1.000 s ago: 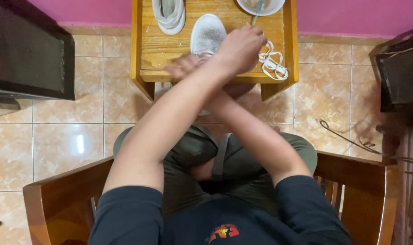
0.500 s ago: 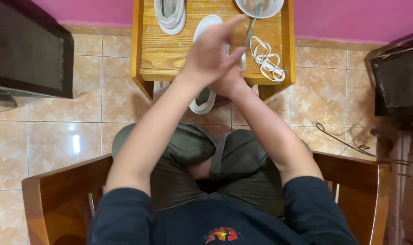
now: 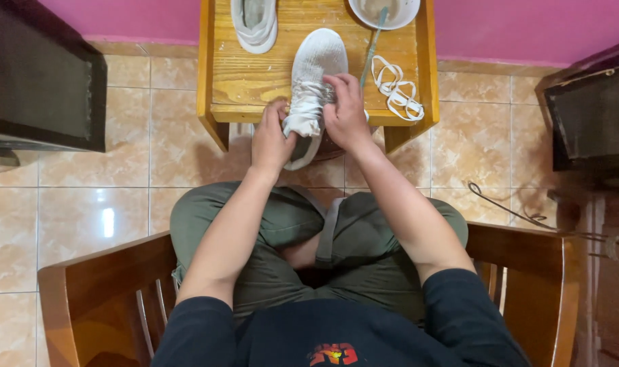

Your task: The person sits cross-legged and laces a white sneaker placed on a small wooden table. They thread the laces through the eyelets, pull them tight, and tie a knot. The person then removes the laces from the shoe and pulls them out completely.

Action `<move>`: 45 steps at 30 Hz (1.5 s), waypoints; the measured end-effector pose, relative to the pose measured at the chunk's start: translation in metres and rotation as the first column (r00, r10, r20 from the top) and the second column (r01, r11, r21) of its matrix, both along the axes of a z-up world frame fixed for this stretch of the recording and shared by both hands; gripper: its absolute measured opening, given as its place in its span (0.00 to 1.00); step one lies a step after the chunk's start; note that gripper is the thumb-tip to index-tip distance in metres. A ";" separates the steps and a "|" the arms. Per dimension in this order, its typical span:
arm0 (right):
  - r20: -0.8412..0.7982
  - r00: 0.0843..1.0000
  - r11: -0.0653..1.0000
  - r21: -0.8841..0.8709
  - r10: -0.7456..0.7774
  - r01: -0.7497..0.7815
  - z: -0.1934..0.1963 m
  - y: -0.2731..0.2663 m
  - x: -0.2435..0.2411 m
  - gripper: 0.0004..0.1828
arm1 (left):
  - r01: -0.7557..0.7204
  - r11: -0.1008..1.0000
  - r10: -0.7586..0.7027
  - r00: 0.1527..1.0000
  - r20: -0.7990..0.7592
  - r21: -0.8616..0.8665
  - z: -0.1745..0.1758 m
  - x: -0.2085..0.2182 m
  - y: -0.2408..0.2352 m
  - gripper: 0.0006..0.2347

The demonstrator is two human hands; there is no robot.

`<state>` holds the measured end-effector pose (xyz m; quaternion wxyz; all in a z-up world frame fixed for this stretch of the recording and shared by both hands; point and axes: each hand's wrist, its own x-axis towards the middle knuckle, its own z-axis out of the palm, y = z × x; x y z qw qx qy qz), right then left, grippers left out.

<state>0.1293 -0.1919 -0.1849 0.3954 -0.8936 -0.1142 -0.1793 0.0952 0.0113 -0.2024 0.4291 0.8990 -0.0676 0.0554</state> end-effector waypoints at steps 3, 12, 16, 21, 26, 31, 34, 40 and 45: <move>-0.186 0.982 0.982 0.180 -0.015 0.050 0.012 0.005 -0.022 0.31 | -0.081 0.997 0.081 0.996 -0.044 -0.004 -0.004 -0.001 -0.004 0.16; -0.097 0.989 0.990 0.105 0.107 -0.097 -0.005 -0.017 -0.014 0.04 | -0.188 0.982 0.188 0.982 0.005 -0.017 -0.037 0.000 -0.006 0.12; -0.344 0.919 0.952 0.293 0.191 -0.088 0.029 -0.018 -0.037 0.03 | -0.233 0.971 0.234 0.972 0.015 -0.051 -0.029 0.000 -0.010 0.10; -0.547 0.832 0.992 0.126 0.092 -0.027 0.033 -0.029 -0.053 0.05 | -0.325 0.938 0.311 0.943 -0.122 -0.122 -0.008 -0.003 -0.010 0.11; -0.538 0.831 0.986 0.150 0.139 -0.069 0.047 -0.013 -0.058 0.07 | -0.384 0.909 0.348 0.914 -0.209 -0.162 -0.003 -0.002 -0.012 0.12; -0.496 0.853 0.975 0.210 0.164 -0.066 0.047 -0.013 -0.060 0.07 | -0.427 0.881 0.377 0.893 -0.245 -0.202 -0.005 0.001 -0.011 0.12; -0.526 0.843 0.982 0.186 0.110 -0.012 0.038 -0.027 -0.056 0.07 | -0.434 0.875 0.380 0.890 -0.252 -0.213 -0.007 0.002 -0.012 0.12; -0.537 0.831 0.960 0.280 0.144 0.015 0.040 -0.015 -0.060 0.07 | -0.375 0.901 0.309 0.908 -0.284 -0.218 0.007 -0.003 -0.009 0.11; -0.627 0.762 0.959 0.282 0.159 0.032 0.032 0.000 -0.060 0.28 | -0.368 0.899 0.276 0.898 -0.343 -0.238 0.009 -0.002 -0.007 0.13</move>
